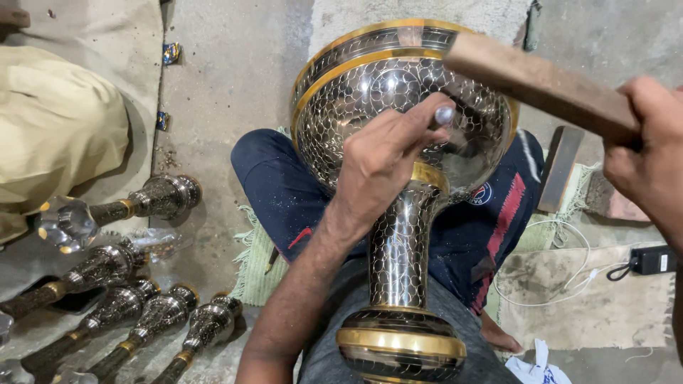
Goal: The person sits on the floor holding a large decorative metal vase between their legs. They hold a chisel-like punch against the vase's patterned surface with one hand and strike it with a wooden mallet held in the other hand, working repeatedly around the surface to shape or detail the pattern.
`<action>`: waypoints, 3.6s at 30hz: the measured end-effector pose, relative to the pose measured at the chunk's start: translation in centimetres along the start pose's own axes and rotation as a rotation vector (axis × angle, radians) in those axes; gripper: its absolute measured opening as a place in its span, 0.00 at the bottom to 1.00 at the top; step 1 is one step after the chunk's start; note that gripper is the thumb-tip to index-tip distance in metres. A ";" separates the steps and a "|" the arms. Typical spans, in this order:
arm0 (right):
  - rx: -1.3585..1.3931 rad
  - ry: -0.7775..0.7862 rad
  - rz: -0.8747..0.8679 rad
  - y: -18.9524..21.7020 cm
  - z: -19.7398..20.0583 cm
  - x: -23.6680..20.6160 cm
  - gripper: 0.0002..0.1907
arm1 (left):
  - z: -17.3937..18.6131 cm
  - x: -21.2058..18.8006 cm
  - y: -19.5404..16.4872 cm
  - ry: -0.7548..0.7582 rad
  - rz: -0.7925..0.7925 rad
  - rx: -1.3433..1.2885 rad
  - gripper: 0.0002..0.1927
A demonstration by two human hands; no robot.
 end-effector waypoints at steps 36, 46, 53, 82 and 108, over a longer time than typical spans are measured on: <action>0.291 -0.118 0.248 8.2 7.8 -2.8 0.38 | 1.7 0.7 -2.4 -0.075 0.005 -0.081 0.15; 0.457 -0.215 0.263 8.9 8.4 -3.1 0.34 | 1.1 0.5 -1.8 -0.024 0.014 -0.033 0.14; 0.570 -0.295 0.202 8.2 8.0 -3.2 0.32 | 0.7 0.3 -0.9 0.023 0.025 0.013 0.15; 0.346 -0.329 0.276 8.8 6.0 -2.5 0.31 | 1.7 1.3 -1.7 0.044 -0.146 -0.049 0.08; 0.355 -0.258 0.190 7.9 5.7 -2.8 0.29 | 1.2 1.4 -0.4 0.133 -0.166 -0.103 0.07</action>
Point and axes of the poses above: each hand's wrist, its own x-axis towards the middle knuckle, its own z-axis out of the back of the hand, y = z × x, the point moved 6 cm from there along x, towards the middle knuckle, and after that the axes turned 1 degree about -z, right-handed, at the moved point
